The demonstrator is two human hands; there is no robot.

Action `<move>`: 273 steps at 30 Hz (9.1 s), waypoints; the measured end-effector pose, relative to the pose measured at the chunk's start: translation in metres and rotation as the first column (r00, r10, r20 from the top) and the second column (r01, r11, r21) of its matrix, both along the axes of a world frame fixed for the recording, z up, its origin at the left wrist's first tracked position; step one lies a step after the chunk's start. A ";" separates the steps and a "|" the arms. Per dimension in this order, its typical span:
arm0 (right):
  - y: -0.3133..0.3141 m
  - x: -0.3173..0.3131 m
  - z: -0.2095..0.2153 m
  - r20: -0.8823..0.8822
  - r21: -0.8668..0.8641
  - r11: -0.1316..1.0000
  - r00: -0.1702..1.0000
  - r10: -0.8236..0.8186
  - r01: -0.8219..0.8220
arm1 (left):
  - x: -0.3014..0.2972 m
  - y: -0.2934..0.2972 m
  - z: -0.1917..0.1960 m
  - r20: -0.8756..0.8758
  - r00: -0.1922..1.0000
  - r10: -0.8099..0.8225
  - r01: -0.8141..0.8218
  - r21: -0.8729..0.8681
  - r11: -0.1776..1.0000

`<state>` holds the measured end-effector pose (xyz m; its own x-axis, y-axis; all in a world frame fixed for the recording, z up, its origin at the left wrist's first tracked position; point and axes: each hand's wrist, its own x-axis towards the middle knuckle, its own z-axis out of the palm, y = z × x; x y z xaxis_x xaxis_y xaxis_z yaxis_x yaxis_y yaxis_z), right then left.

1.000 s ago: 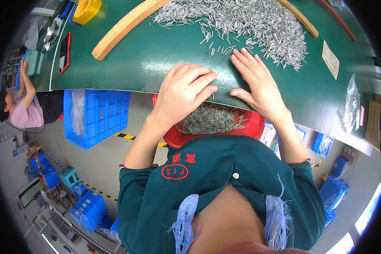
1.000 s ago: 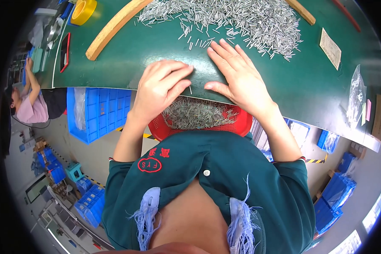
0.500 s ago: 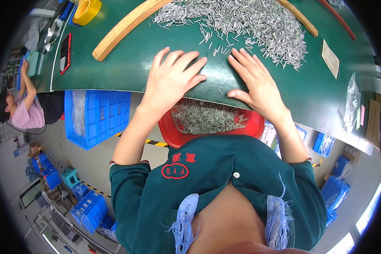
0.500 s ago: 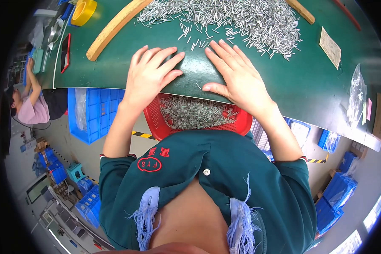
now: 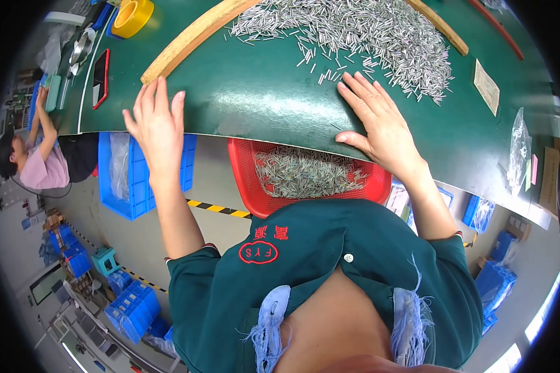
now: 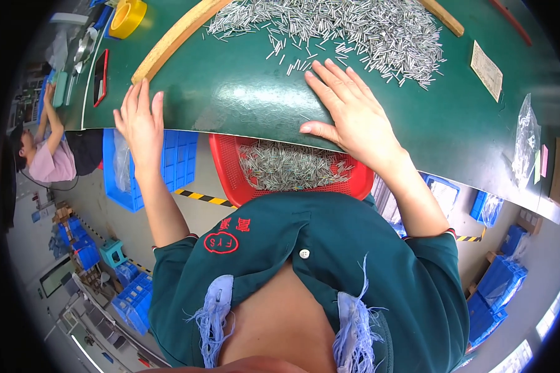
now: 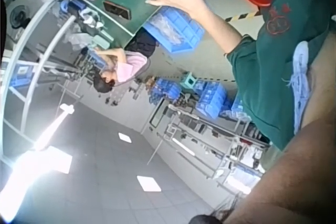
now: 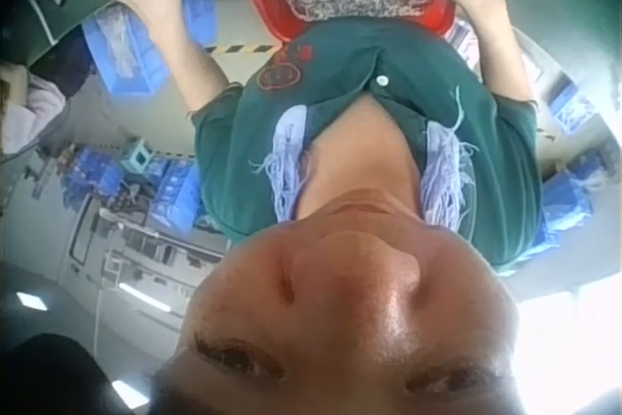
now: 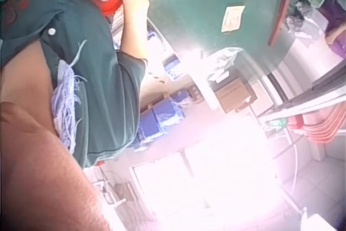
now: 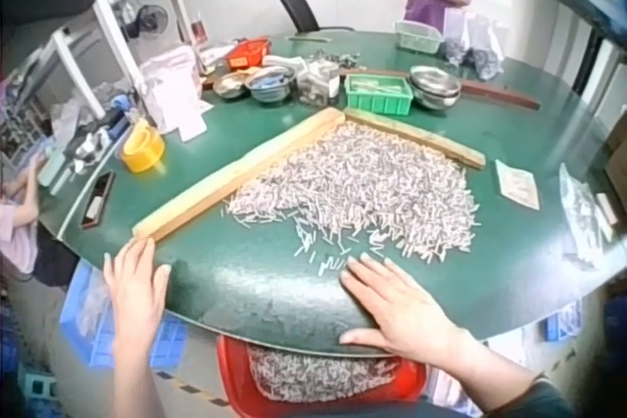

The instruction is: Sorting and arranging a large quantity of small metal pins on a workbench into a specific order or pile.

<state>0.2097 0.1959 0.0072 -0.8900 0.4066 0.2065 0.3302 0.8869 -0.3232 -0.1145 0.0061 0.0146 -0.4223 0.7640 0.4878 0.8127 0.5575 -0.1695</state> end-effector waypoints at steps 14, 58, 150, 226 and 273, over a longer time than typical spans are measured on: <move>0.053 -0.028 0.006 0.085 0.144 0.989 0.996 -0.001 -0.011 | 0.095 0.144 -0.023 0.439 0.696 -0.568 0.579 0.126 0.806; -0.027 0.036 0.019 0.010 -0.223 0.929 0.952 0.306 -0.296 | 0.145 0.008 -0.017 0.550 0.438 -0.711 0.769 0.181 0.614; 0.012 0.044 0.024 0.049 -0.072 0.996 0.998 0.047 -0.044 | 0.091 0.064 -0.011 0.457 0.668 -0.587 0.601 0.134 0.788; 0.047 -0.063 0.009 0.023 0.077 0.971 0.974 0.224 -0.225 | 0.105 -0.015 -0.041 0.313 0.587 -0.747 0.216 0.828 0.517; 0.032 -0.036 0.005 0.032 0.263 0.897 0.932 0.360 -0.356 | 0.113 -0.057 -0.089 0.978 0.140 -0.155 -0.067 0.166 0.984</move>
<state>0.1736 0.2275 0.0118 -0.9608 -0.0089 0.2771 -0.0289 0.9973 -0.0680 -0.0018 -0.0514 -0.0746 -0.5921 0.7741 -0.2243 0.2437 0.4373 0.8657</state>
